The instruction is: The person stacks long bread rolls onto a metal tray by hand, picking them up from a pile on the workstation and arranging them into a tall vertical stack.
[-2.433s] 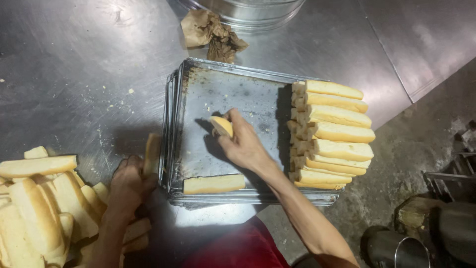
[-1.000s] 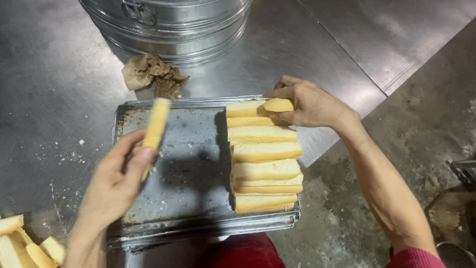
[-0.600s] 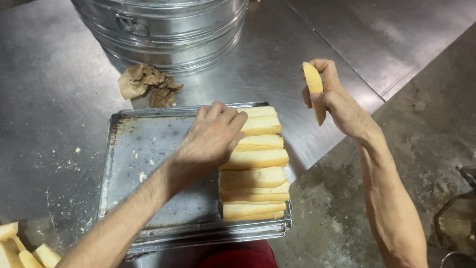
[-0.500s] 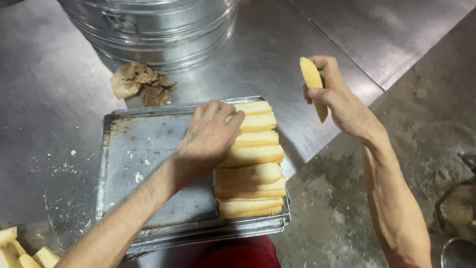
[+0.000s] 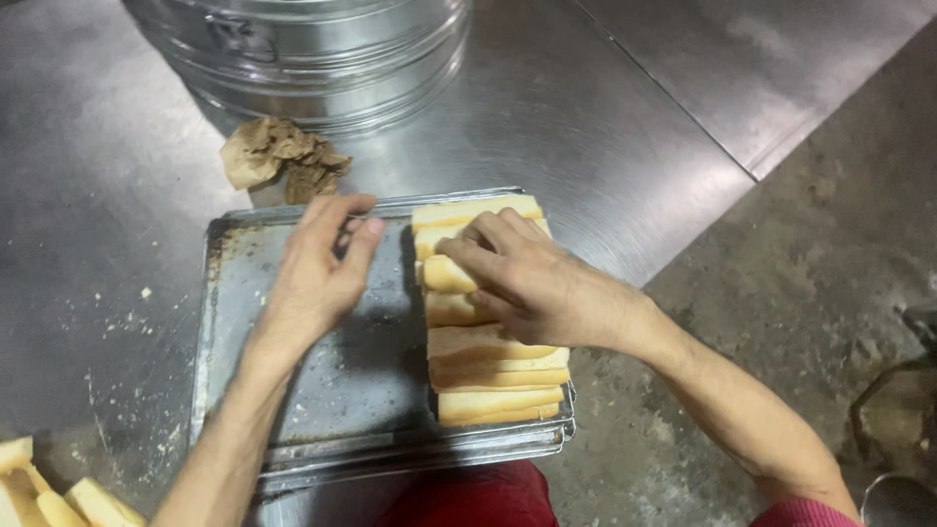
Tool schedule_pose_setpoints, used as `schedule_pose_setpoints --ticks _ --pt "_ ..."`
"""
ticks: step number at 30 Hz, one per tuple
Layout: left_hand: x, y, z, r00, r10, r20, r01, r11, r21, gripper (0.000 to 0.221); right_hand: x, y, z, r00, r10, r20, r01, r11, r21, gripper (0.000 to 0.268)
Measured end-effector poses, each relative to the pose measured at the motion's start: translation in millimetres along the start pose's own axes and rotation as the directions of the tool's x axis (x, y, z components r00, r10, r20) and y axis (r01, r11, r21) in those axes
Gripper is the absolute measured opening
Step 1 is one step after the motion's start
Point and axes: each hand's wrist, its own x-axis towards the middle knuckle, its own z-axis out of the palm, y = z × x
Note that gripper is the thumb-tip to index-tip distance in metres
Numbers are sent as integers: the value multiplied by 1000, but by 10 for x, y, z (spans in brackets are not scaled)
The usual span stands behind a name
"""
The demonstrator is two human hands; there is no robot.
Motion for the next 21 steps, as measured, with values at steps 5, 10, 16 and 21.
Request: schedule_pose_setpoints --ticks 5,10,16,21 --pt "-117 -178 182 999 -49 19 51 989 -136 48 14 99 147 998 56 25 -56 998 18 65" --pt "5 -178 458 997 -72 -33 59 953 -298 61 -162 206 85 915 251 -316 -220 967 132 63" --pt "92 -131 770 996 -79 31 84 862 -500 77 -191 217 344 746 585 -317 -469 800 374 101" --pt "39 -13 880 996 -77 48 90 906 -413 77 -130 234 347 763 597 -250 -555 802 219 90"
